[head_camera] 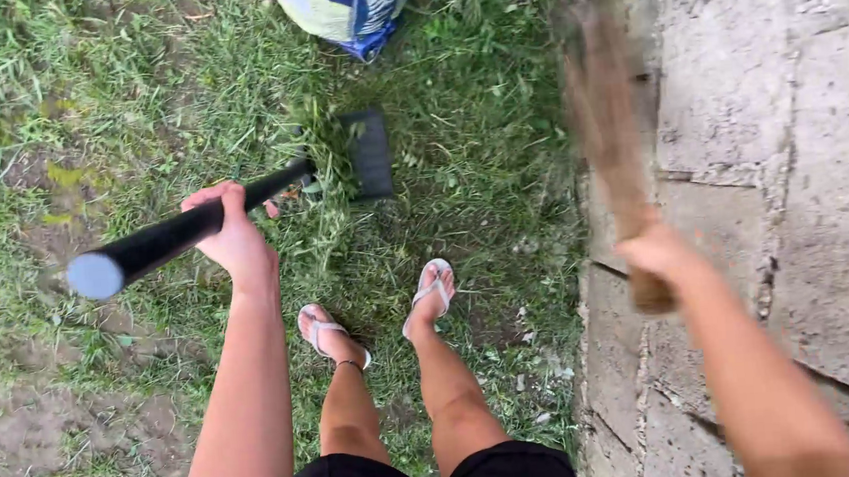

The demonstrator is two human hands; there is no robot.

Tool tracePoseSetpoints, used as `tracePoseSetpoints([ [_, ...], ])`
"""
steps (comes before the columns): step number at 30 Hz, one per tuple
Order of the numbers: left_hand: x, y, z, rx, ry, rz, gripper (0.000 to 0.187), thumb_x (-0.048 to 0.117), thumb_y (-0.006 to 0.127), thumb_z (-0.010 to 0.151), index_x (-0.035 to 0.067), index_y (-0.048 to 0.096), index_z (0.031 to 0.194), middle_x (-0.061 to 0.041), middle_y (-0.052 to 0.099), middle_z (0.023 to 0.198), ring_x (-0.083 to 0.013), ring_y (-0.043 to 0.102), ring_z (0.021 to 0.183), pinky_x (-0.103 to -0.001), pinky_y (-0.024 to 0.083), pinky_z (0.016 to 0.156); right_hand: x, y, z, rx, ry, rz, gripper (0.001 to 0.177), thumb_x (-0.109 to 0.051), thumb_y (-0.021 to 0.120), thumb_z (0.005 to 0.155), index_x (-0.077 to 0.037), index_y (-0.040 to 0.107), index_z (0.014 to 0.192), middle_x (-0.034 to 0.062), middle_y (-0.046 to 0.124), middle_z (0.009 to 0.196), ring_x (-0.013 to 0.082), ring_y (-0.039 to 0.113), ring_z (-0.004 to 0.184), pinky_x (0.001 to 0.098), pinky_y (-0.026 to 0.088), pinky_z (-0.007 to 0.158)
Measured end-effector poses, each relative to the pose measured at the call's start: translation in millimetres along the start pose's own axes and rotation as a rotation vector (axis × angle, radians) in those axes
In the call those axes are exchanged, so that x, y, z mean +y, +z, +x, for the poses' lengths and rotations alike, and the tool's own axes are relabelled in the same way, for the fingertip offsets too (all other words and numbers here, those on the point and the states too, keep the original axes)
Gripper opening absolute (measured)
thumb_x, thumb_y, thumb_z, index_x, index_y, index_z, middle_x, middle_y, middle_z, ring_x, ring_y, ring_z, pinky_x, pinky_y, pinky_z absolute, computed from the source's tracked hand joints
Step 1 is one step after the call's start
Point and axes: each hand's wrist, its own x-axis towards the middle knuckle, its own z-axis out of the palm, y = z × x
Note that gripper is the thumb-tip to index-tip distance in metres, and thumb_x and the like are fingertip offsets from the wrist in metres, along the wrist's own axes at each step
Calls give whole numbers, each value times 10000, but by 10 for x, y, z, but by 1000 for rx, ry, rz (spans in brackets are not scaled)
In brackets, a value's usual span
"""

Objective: The recorder uses a broom and dustpan to collect grass clippings and debris from a yard and dispose of them in a bag.

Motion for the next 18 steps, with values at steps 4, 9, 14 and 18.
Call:
tracePoseSetpoints([
  [4, -223, 277, -240, -188, 167, 360, 251, -120, 656, 889, 64, 573, 1038, -100, 654, 1133, -194, 632, 1044, -348, 529, 994, -1030, 299, -1402, -331, -83, 154, 871, -125, 722, 774, -59, 309, 1538, 247, 736, 1150, 331, 761, 954, 428, 656, 821],
  [9, -339, 683, -547, -602, 353, 897, 192, -76, 677, 811, 62, 620, 932, -104, 718, 1011, -235, 713, 958, -329, 561, 862, 40, 356, -2199, -314, 114, 727, 917, -68, 750, 787, -230, 307, 1574, 164, 650, 874, 286, 606, 596, 441, 519, 523],
  [14, -673, 916, -764, -688, 370, 989, 223, -51, 698, 746, 69, 633, 922, -136, 725, 975, -375, 687, 1029, -415, 520, 975, 106, 823, -1933, -297, 142, 892, 765, -76, 744, 769, -143, 411, 1455, 134, 673, 847, 264, 661, 633, 446, 573, 538],
  [18, -791, 982, -941, -752, 376, 1053, 245, -28, 699, 687, 71, 617, 895, -166, 675, 888, -459, 651, 973, -472, 448, 1128, -807, 1989, -1462, -342, -413, 684, 807, -154, 833, 726, -10, 443, 1418, 148, 677, 1250, 185, 667, 1022, 321, 545, 899],
])
